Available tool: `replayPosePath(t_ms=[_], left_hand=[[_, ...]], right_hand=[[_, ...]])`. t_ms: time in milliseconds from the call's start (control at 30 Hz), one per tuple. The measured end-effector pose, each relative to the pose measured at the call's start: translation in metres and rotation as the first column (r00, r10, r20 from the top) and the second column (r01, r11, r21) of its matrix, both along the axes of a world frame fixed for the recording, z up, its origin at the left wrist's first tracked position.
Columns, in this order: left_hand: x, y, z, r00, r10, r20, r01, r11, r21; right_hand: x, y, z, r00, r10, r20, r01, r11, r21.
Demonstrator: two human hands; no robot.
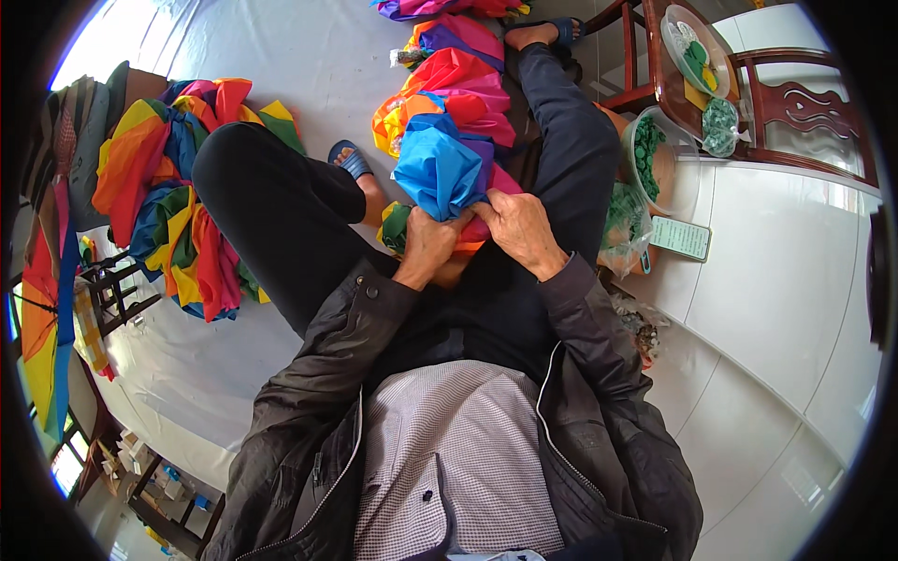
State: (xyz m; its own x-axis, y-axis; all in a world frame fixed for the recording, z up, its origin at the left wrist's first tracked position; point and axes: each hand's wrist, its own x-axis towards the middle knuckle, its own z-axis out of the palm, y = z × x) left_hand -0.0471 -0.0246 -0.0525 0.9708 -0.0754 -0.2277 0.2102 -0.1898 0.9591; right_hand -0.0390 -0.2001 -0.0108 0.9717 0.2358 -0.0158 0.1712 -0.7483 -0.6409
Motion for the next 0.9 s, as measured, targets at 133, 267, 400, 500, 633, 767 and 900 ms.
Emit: replayPosePath(t_ms=[133, 267, 400, 500, 633, 767, 900], left_hand=[[0.001, -0.001, 0.003, 0.999, -0.038, 0.015, 0.037, 0.998, 0.050], [0.002, -0.002, 0.007, 0.998, -0.048, 0.041, 0.045, 0.995, 0.086], [0.002, -0.002, 0.006, 0.998, -0.021, -0.057, 0.022, 0.999, 0.025], [0.002, -0.002, 0.000, 0.995, 0.006, -0.104, -0.008, 1.000, -0.016], [0.000, 0.001, 0.004, 0.986, -0.021, -0.168, 0.017, 1.000, -0.025], [0.000, -0.001, 0.009, 1.000, -0.008, -0.022, 0.009, 0.999, 0.033], [0.002, 0.002, 0.010, 0.999, 0.005, -0.035, -0.004, 0.999, 0.033]], right_hand=[[-0.001, -0.001, -0.004, 0.997, -0.027, 0.075, 0.032, 0.998, -0.057], [0.001, -0.005, -0.006, 0.992, -0.061, 0.106, 0.068, 0.996, -0.059], [0.004, -0.005, -0.012, 0.991, -0.060, 0.118, 0.065, 0.997, -0.047], [0.004, -0.006, -0.015, 0.989, -0.021, 0.144, 0.028, 0.999, -0.047], [0.005, -0.009, -0.008, 0.986, 0.028, 0.161, -0.020, 0.999, -0.050], [0.003, -0.014, 0.004, 0.994, 0.002, 0.105, 0.007, 0.996, -0.084], [0.002, -0.015, 0.006, 0.987, 0.067, 0.147, -0.043, 0.986, -0.160]])
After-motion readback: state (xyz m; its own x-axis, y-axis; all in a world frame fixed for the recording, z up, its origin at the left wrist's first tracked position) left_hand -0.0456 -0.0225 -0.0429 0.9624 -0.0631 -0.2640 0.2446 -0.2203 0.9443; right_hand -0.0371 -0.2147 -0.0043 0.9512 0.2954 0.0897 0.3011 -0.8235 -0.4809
